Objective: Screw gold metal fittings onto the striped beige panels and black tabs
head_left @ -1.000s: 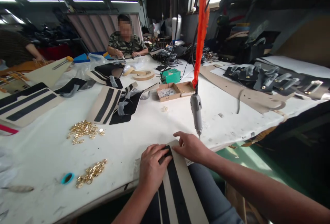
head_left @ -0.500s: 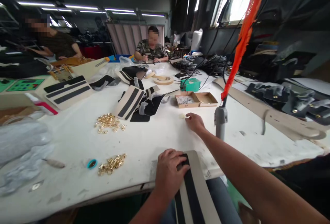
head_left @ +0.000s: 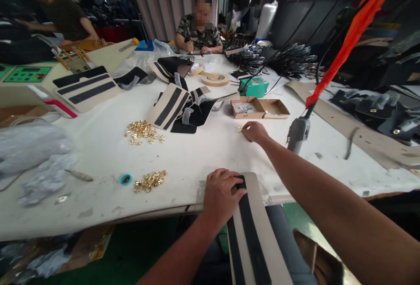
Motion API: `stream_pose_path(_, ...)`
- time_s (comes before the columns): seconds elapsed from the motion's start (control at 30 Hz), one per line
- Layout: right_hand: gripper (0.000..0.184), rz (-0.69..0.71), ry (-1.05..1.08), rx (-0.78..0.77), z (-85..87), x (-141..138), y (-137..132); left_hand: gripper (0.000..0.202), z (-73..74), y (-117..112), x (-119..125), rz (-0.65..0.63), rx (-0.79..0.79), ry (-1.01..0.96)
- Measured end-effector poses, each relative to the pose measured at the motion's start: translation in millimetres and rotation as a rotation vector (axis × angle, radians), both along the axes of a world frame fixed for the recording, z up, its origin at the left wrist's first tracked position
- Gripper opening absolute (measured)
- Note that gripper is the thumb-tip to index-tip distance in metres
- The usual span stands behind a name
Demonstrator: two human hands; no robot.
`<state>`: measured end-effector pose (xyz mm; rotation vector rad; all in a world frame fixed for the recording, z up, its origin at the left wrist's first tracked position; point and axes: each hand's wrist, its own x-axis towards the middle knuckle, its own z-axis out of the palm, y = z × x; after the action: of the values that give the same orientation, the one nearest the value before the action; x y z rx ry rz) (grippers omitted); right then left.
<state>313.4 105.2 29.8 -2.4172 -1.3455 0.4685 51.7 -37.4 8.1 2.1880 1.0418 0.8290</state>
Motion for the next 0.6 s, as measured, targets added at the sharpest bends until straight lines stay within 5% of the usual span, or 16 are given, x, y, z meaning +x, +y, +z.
stream_pose_path(0.43, 0.021, 0.115, -0.097, -0.122, 17.3, -9.5, -41.2, 0.025, 1.4, 0.3, 2.4, -0.008, 0.027, 0.023)
stream_pose_path(0.6, 0.023, 0.126, -0.113, -0.169, 21.0, -10.6, -38.1, 0.027, -1.2, 1.1, 2.3, -0.017, 0.039, 0.028)
